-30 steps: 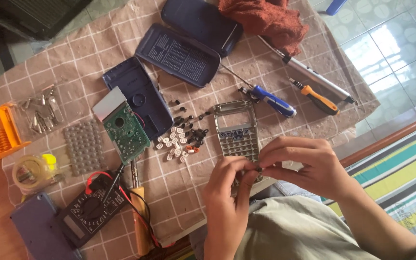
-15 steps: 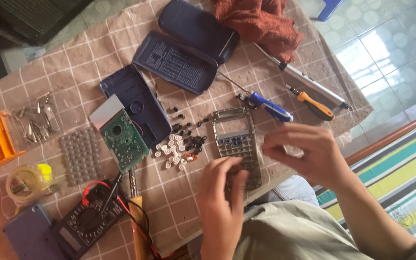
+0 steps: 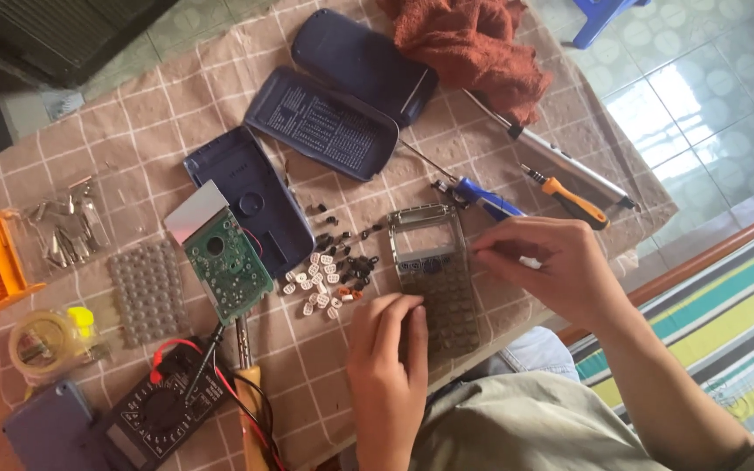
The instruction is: A person is meticulously assembling a scientific calculator by placing individual buttons into the front faceplate on a repair bench.
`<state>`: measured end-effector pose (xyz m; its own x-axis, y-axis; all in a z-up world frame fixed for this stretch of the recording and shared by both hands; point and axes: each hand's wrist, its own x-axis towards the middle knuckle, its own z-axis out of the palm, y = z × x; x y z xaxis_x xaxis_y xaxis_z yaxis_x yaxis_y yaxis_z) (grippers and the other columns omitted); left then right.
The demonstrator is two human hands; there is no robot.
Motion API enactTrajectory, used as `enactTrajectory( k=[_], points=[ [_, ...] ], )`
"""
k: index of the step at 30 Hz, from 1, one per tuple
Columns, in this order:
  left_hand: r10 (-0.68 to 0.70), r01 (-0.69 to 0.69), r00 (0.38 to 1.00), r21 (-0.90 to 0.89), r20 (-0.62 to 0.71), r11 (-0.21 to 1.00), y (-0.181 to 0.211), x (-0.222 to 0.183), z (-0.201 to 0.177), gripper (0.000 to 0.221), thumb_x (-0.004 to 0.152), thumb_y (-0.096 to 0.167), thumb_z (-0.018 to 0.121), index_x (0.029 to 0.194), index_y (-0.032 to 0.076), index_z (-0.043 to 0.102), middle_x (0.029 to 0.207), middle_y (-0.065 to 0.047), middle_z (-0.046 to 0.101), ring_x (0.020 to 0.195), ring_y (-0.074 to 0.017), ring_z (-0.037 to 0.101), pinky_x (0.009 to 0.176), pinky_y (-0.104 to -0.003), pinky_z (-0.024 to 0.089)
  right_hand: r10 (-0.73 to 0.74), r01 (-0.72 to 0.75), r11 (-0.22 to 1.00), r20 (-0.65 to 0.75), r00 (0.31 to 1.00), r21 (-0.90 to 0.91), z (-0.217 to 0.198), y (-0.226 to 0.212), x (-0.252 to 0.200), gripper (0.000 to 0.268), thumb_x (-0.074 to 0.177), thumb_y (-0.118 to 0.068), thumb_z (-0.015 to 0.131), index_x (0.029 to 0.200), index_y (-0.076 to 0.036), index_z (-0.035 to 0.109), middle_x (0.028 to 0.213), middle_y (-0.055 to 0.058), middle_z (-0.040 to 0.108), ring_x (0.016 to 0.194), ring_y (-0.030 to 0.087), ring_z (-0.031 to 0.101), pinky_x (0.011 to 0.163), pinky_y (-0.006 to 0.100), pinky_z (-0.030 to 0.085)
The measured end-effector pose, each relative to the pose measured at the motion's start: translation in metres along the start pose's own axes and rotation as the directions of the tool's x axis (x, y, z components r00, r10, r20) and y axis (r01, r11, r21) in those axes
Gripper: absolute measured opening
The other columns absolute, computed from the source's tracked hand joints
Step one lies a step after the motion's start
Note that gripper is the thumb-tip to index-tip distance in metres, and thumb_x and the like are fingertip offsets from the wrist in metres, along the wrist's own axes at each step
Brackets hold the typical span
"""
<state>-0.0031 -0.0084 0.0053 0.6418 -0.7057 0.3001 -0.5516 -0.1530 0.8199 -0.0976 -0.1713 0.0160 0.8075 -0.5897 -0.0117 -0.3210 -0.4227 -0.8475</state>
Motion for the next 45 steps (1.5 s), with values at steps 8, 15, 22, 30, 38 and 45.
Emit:
enactTrajectory(
  k=[8, 15, 22, 30, 38, 45],
  points=[
    [-0.013, 0.011, 0.999, 0.056, 0.033, 0.998, -0.001, -0.001, 0.001, 0.009, 0.086, 0.006, 0.051, 0.091, 0.002, 0.057, 0.088, -0.006, 0.056, 0.08, -0.0196, 0.056, 0.072, -0.031, 0.047, -0.171, 0.177, 0.974, 0.054, 0.984, -0.143, -0.002, -0.001, 0.003, 0.009, 0.078, -0.012, 0.061, 0.084, -0.007, 0.066, 0.082, 0.001, 0.065, 0.069, 0.011, 0.063, 0.064, 0.022, 0.05],
    [-0.01, 0.007, 0.999, 0.084, 0.033, 0.996, -0.001, 0.0, 0.002, 0.008, 0.086, 0.007, 0.051, 0.09, 0.003, 0.057, 0.088, -0.005, 0.055, 0.082, -0.0207, 0.055, 0.074, -0.033, 0.046, -0.302, 0.322, 0.921, 0.12, 0.946, -0.219, 0.004, -0.009, 0.008, 0.012, 0.081, -0.006, 0.057, 0.088, -0.005, 0.066, 0.086, 0.007, 0.057, 0.06, 0.014, 0.056, 0.047, 0.024, 0.047],
    [-0.03, 0.03, 0.998, 0.006, 0.05, 1.0, 0.001, 0.001, 0.001, 0.009, 0.086, 0.007, 0.049, 0.09, 0.003, 0.056, 0.087, -0.006, 0.056, 0.08, -0.0223, 0.056, 0.073, -0.032, 0.044, -0.261, 0.293, 0.936, 0.17, 0.95, -0.196, 0.003, -0.004, 0.009, 0.017, 0.086, -0.013, 0.05, 0.094, -0.007, 0.064, 0.091, 0.006, 0.053, 0.073, 0.017, 0.056, 0.067, 0.026, 0.041],
    [-0.014, 0.01, 0.998, 0.082, 0.053, 0.997, 0.001, -0.001, 0.002, 0.008, 0.085, 0.006, 0.052, 0.091, 0.003, 0.057, 0.088, -0.004, 0.055, 0.081, -0.0197, 0.056, 0.071, -0.032, 0.047, -0.334, 0.375, 0.914, 0.238, 0.912, -0.157, -0.005, -0.004, 0.006, 0.017, 0.085, -0.008, 0.05, 0.096, -0.004, 0.063, 0.096, 0.009, 0.053, 0.08, 0.02, 0.058, 0.066, 0.03, 0.045],
    [0.017, -0.021, 0.999, 0.091, 0.048, 0.996, 0.004, 0.0, -0.002, 0.007, 0.083, 0.007, 0.056, 0.09, 0.005, 0.058, 0.09, -0.005, 0.055, 0.083, -0.0219, 0.055, 0.075, -0.033, 0.045, -0.355, 0.409, 0.879, 0.236, 0.905, -0.246, -0.001, -0.005, 0.002, 0.018, 0.084, -0.011, 0.052, 0.097, -0.003, 0.061, 0.1, 0.01, 0.051, 0.086, 0.021, 0.058, 0.076, 0.032, 0.044],
    [0.103, -0.103, 0.995, 0.01, 0.015, 0.995, 0.0, 0.002, 0.0, 0.009, 0.087, 0.011, 0.052, 0.087, 0.005, 0.059, 0.087, -0.005, 0.057, 0.078, -0.0184, 0.056, 0.071, -0.029, 0.044, -0.389, 0.362, 0.921, 0.293, 0.873, 0.144, -0.017, -0.064, -0.019, 0.047, 0.087, -0.04, 0.032, 0.072, -0.003, 0.057, 0.064, 0.004, 0.057, 0.052, 0.013, 0.059, 0.05, 0.021, 0.045]
  ],
)
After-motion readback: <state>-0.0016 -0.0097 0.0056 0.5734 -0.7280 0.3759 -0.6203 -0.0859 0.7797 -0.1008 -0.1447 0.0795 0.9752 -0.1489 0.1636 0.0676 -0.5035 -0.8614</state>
